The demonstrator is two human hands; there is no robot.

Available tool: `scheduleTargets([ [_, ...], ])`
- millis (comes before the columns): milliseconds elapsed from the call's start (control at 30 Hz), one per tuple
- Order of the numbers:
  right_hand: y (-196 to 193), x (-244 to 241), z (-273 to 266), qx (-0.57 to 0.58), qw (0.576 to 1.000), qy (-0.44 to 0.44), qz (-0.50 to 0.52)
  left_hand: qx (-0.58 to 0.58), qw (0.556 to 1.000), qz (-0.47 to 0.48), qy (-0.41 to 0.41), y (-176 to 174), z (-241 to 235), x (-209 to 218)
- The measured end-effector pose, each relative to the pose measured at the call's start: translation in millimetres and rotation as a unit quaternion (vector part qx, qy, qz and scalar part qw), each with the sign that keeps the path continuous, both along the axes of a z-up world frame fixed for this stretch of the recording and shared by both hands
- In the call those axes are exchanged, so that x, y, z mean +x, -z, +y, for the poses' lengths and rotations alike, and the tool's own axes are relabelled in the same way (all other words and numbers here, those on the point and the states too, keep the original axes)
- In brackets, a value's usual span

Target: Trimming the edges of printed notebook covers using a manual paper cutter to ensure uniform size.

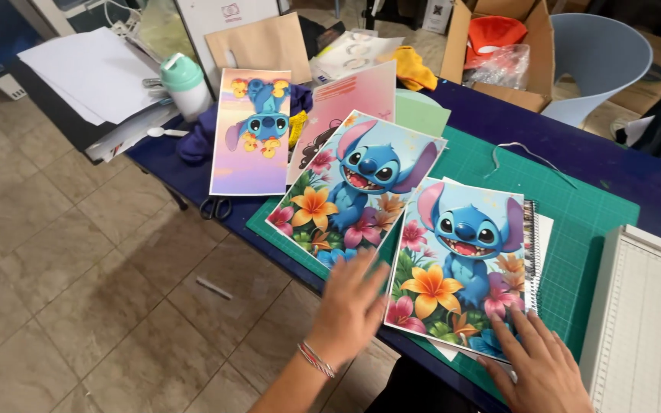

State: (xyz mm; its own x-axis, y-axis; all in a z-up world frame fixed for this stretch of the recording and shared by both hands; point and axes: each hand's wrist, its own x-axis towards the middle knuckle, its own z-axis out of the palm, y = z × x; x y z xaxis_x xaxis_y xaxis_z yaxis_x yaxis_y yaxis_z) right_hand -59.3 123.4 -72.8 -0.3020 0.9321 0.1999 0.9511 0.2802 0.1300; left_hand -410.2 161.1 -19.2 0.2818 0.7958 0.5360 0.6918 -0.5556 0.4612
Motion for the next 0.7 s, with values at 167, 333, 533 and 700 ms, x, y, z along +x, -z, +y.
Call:
scheduleTargets([
  [167,-22,-21,-14,0.027,0.997,0.055,0.049,0.022,0.983,-0.045,-0.176,6,79,-70],
  [333,-8,-13,-15,0.055,0.992,0.113,0.016,-0.292,0.920,0.072,-0.251,-30,160,-106],
  [533,4,8,-21,0.041,0.990,0.134,0.024,-0.229,0.904,0.158,-0.324,-22,197,-107],
  [700,-26,-12,-38,0.089,0.982,0.139,0.090,-0.240,0.934,0.061,-0.259,-47,192,-120],
])
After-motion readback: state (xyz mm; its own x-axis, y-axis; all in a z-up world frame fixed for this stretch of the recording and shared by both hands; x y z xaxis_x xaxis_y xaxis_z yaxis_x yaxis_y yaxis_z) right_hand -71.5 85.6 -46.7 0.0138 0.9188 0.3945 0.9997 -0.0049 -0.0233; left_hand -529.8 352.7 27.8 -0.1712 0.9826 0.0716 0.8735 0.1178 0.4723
